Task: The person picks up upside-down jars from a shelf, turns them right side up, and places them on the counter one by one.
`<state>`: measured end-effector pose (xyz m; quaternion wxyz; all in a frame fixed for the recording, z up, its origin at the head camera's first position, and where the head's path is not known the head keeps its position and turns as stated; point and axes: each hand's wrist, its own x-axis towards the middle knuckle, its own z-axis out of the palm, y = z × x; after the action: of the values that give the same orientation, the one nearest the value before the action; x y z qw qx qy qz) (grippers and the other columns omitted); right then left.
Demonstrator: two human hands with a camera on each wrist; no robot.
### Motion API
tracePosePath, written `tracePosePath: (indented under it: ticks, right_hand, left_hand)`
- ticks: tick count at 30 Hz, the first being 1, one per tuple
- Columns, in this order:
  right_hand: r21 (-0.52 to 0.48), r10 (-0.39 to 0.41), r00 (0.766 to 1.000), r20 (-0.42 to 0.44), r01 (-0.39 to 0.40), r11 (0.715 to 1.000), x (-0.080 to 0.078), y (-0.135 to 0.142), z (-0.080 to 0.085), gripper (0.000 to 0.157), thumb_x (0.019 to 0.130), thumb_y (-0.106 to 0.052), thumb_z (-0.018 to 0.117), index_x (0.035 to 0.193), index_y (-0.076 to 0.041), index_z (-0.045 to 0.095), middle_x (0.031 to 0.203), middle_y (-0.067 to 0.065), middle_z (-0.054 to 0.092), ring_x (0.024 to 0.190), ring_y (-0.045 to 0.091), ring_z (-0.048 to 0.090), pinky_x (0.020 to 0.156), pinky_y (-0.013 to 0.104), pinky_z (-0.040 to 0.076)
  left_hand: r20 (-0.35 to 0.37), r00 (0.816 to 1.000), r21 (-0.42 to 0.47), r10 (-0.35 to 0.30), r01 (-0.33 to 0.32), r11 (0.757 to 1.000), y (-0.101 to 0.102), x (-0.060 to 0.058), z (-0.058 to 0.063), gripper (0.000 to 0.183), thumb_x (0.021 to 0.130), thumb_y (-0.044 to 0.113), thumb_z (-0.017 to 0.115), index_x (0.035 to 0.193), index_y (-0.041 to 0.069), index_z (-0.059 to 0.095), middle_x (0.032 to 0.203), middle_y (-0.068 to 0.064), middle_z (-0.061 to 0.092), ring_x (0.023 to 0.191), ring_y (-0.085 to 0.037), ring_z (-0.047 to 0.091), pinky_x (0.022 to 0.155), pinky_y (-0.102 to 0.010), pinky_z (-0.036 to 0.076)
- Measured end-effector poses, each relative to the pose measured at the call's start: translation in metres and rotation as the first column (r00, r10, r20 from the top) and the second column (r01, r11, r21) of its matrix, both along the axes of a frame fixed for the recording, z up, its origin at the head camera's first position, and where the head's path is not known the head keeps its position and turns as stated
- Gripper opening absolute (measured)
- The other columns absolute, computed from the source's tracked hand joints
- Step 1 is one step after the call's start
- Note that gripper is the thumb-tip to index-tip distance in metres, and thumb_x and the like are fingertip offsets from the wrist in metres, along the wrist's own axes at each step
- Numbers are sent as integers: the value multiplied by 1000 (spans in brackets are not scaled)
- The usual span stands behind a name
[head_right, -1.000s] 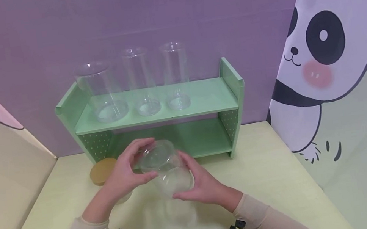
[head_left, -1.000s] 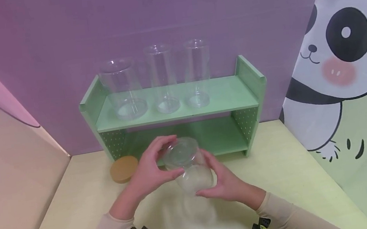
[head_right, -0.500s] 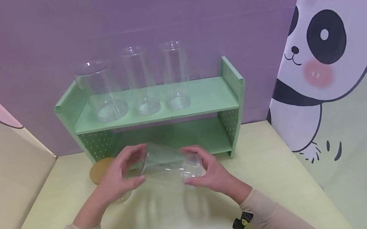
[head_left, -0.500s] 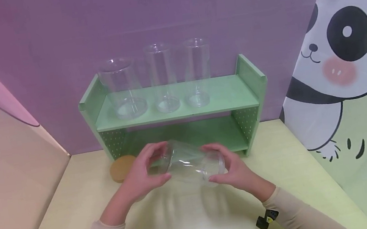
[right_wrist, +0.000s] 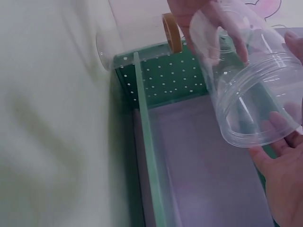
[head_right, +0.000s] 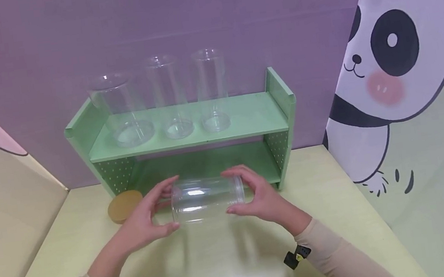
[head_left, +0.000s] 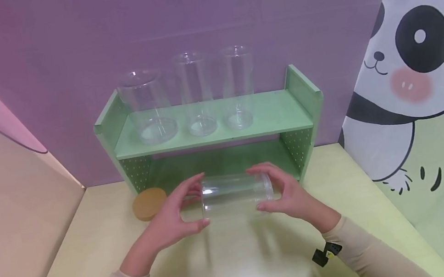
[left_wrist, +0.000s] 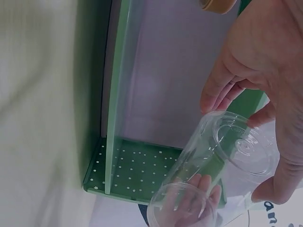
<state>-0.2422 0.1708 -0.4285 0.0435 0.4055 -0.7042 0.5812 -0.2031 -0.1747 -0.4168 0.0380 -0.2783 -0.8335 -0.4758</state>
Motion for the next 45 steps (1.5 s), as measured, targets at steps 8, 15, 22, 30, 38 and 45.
tracePosePath:
  ticks: [8,15,22,30,38,45]
  right_hand:
    - [105,-31,998,-51,36,994,-2,2,7,79,82,1,93,153,-7,60,153,9,59,147,27,51,131,38,37]
    - [120,-25,997,-68,33,992,-3,3,7,82,81,1,93,155,-8,58,155,10,58,148,28,50,131,43,36]
    - [98,18,999,-45,-13,995,-5,7,5,95,80,3,95,161,-8,47,161,19,50,148,29,50,129,47,41]
    - [102,43,999,5,-43,994,-4,12,4,103,80,7,93,166,-9,41,166,18,45,143,56,51,114,53,56]
    - [97,82,996,24,-84,992,-2,15,6,104,83,10,88,170,-4,33,168,18,41,149,40,49,122,48,50]
    - [31,130,992,3,-130,991,-2,16,13,101,85,16,82,170,7,28,166,27,37,146,26,54,121,39,50]
  left_hand:
    - [55,998,49,-13,11,999,0,1,-6,104,78,8,97,166,22,43,145,-14,60,137,-34,62,115,-43,55]
    - [44,998,102,-39,35,994,0,0,-7,102,76,3,97,162,24,47,143,-15,61,134,-37,63,111,-38,58]
    - [47,997,162,-61,53,985,-3,-1,-5,102,75,-4,96,160,22,48,145,-21,59,134,-34,63,111,-38,58]
    - [51,997,161,-65,56,985,-7,-2,-7,101,77,-3,95,162,23,47,148,-20,58,135,-34,62,111,-38,58]
    - [52,998,113,-46,40,993,-5,0,-6,102,79,0,96,164,19,43,151,-15,57,137,-33,60,114,-38,56]
    - [48,998,-8,31,-31,999,0,2,-8,100,78,16,99,161,15,44,154,-5,56,141,-31,59,118,-46,53]
